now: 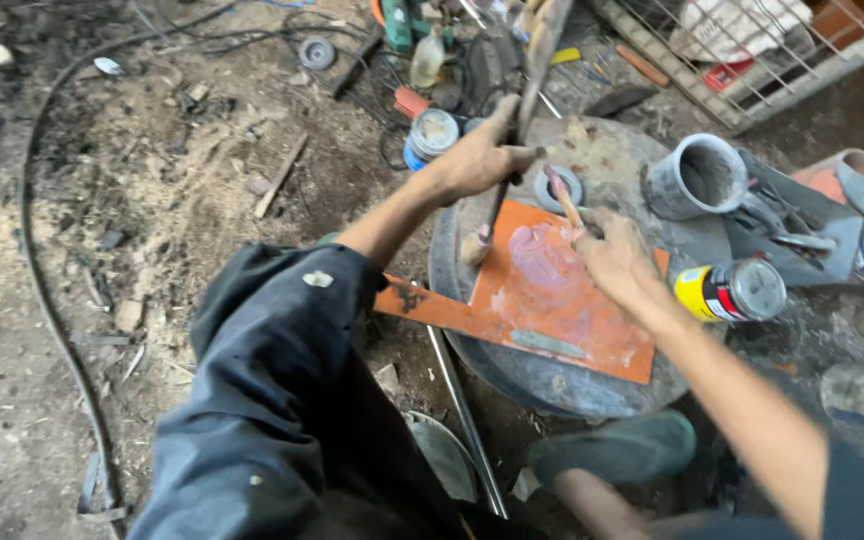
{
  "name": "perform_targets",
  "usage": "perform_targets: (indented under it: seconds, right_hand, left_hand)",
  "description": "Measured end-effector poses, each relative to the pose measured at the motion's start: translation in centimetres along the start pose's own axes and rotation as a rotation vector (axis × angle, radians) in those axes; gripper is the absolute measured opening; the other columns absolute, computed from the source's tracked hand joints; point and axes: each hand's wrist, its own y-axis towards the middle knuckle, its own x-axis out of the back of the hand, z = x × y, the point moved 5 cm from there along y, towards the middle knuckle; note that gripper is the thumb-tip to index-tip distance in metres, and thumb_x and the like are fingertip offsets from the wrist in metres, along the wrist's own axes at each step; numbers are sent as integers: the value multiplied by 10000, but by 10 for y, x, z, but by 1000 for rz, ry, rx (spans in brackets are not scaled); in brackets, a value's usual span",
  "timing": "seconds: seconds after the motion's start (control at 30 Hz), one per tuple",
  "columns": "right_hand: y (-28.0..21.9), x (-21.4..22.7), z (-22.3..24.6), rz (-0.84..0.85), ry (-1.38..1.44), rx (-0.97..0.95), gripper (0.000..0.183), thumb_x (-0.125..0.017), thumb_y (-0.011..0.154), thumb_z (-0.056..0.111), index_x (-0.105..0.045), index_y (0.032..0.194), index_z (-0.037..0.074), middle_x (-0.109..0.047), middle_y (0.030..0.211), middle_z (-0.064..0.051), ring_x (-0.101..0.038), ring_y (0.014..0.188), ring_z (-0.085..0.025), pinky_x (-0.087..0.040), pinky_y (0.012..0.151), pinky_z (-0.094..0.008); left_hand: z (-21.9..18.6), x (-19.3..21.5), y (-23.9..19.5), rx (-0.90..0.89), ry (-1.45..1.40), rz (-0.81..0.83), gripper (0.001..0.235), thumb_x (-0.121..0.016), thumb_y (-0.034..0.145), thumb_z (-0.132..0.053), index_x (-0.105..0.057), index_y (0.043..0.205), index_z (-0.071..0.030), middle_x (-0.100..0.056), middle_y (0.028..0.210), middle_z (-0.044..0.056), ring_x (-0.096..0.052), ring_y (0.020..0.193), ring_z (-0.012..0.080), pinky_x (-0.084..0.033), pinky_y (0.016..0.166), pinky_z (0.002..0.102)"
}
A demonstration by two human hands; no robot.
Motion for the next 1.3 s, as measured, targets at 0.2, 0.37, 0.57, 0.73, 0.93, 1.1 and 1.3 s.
perform_targets:
  seconds: [0.2, 0.37, 0.57, 0.73, 0.93, 1.1, 1.3]
  right_hand:
    - [11, 5, -30, 80, -313, 45, 304, -536, 962, 199, -696, 1168, 43, -722, 995, -261, -694, 965, -456, -508, 846, -561]
    - [53, -9, -31, 6, -298, 147, 397, -637, 925, 160, -580, 1240, -76, -672, 1030, -354, -639, 1011, -528, -494, 882, -579]
    - [78, 36, -15, -101, -138, 327, 365, -717, 914, 119, -606, 1224, -36, -691, 1069, -284, -690, 969, -442, -543, 818, -520]
    - [65, 15, -33, 82, 247, -71, 458, -659, 945, 77, -476, 1363, 42, -683, 958, -114, -688, 717, -235, -566, 561, -383]
    - [62, -9, -49, 150, 554, -138, 244, -651, 904, 39, -634, 1131, -49, -678, 852, -105, -644, 664, -166, -563, 523, -360]
    - [54, 14, -51, 136, 127, -29, 284, -662, 882, 109, -595, 1139, 5, -733, 867, -87, -693, 647, -174, -571, 572, -341]
    - [27, 11, -62, 283, 147, -100, 292, -642, 875, 124, -604, 1150, 34, -726, 865, -62, -662, 667, -141, -581, 552, -327]
  left_hand:
    - [-4, 5, -6, -36, 90, -50, 622, -658, 916, -110, -299, 1421, -62, -557, 984, 70, -611, 851, 166, -574, 695, 331]
    - [-16, 2, -5, -28, 179, -101, 565, -668, 932, -109, -313, 1366, -43, -564, 1006, 80, -612, 911, 177, -582, 747, 347]
    - [-16, -2, -16, 34, 165, -149, 518, -663, 897, -114, -354, 1304, -32, -562, 945, 124, -625, 850, 203, -580, 731, 374]
    - [-17, 1, -15, -21, 287, -165, 527, -662, 903, -121, -342, 1311, -33, -617, 964, 155, -648, 880, 214, -576, 749, 379]
    - [-22, 1, -1, 164, 236, -165, 525, -647, 879, -127, -369, 1317, -48, -602, 943, 152, -641, 842, 233, -568, 743, 400]
    - [-32, 5, 10, 94, 206, -175, 550, -642, 865, -106, -369, 1340, -64, -604, 927, 91, -625, 853, 179, -557, 766, 350]
    - [-30, 4, 23, 84, 197, -169, 526, -642, 874, -112, -387, 1332, -62, -577, 929, 102, -609, 830, 182, -556, 745, 355]
